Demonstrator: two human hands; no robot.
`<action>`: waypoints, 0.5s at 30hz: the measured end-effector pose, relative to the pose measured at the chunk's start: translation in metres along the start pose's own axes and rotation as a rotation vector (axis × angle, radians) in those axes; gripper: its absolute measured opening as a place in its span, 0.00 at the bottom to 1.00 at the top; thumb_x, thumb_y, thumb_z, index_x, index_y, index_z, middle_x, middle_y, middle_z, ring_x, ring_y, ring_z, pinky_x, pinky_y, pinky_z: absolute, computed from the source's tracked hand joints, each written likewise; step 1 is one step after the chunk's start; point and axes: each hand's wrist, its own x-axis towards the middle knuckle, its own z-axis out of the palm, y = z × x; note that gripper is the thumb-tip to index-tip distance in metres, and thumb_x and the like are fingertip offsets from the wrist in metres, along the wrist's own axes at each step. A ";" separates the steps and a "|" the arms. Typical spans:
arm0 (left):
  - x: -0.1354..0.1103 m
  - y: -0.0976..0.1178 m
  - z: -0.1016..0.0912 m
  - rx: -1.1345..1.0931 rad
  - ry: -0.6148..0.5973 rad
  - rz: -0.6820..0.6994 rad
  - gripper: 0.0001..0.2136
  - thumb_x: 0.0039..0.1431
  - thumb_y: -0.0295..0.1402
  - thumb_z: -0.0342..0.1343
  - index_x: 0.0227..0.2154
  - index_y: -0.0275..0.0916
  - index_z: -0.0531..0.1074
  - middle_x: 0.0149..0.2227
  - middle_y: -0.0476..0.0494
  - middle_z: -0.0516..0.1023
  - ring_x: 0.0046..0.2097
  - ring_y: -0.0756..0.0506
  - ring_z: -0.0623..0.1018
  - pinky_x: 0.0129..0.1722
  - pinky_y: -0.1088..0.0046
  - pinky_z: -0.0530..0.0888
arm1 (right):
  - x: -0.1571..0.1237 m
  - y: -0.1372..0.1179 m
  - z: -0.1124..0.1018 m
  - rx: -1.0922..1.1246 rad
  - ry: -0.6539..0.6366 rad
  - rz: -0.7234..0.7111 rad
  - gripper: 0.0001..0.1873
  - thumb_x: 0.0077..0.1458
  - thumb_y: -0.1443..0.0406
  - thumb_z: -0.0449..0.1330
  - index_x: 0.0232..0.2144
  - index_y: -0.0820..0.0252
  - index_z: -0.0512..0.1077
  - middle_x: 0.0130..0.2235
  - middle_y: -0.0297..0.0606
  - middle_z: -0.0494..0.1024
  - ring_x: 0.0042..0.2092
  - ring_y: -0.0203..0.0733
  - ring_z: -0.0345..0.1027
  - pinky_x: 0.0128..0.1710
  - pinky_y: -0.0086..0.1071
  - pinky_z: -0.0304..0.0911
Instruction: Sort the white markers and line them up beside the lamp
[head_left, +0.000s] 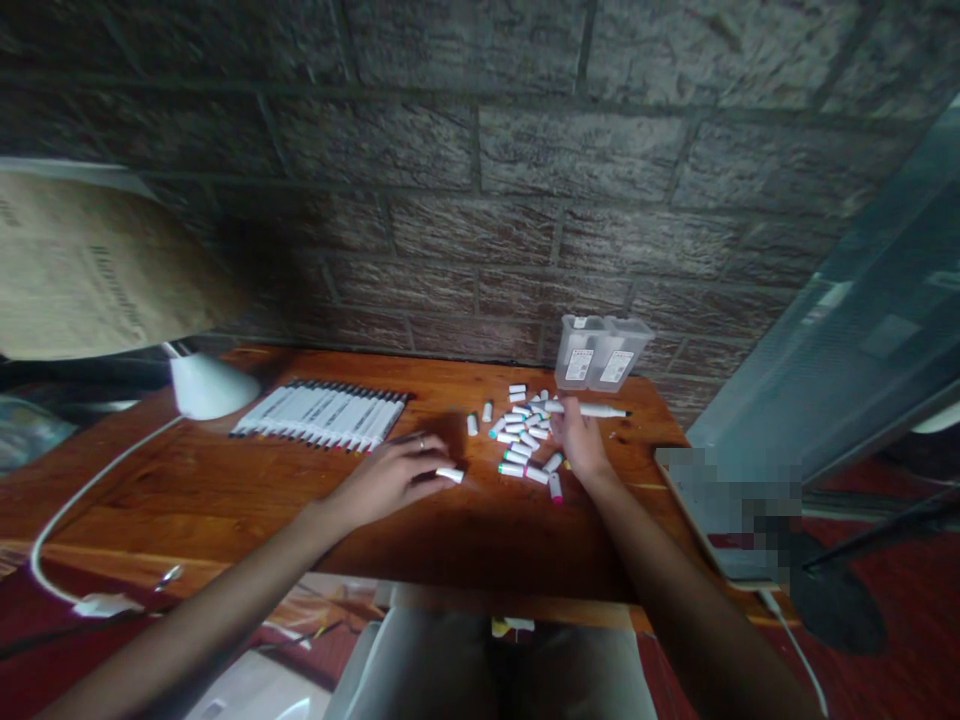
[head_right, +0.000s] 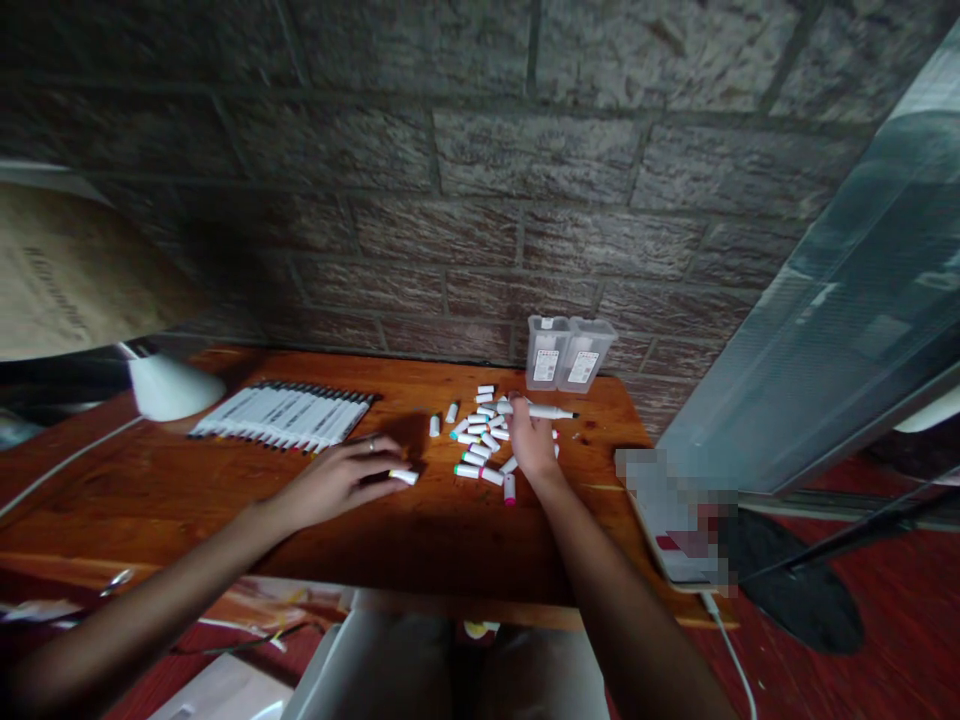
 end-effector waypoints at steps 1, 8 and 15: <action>0.011 0.001 0.002 0.019 0.002 -0.023 0.10 0.63 0.38 0.53 0.42 0.45 0.78 0.45 0.44 0.76 0.46 0.45 0.77 0.48 0.70 0.72 | -0.001 -0.002 0.000 -0.008 -0.001 -0.005 0.18 0.49 0.52 0.53 0.16 0.56 0.61 0.16 0.29 0.61 0.24 0.38 0.57 0.25 0.31 0.54; 0.052 0.011 0.017 -0.045 0.053 -0.029 0.14 0.62 0.42 0.53 0.44 0.43 0.77 0.44 0.43 0.77 0.47 0.44 0.76 0.50 0.70 0.70 | 0.000 -0.004 -0.004 -0.036 0.012 -0.010 0.17 0.51 0.53 0.51 0.19 0.57 0.64 0.18 0.30 0.65 0.25 0.39 0.61 0.27 0.30 0.57; 0.083 -0.015 -0.005 0.012 0.066 -0.359 0.18 0.62 0.49 0.48 0.38 0.43 0.77 0.35 0.44 0.81 0.38 0.44 0.79 0.36 0.72 0.69 | 0.002 0.010 0.003 -0.055 -0.062 -0.101 0.18 0.50 0.51 0.53 0.20 0.56 0.67 0.23 0.34 0.73 0.30 0.43 0.68 0.30 0.31 0.61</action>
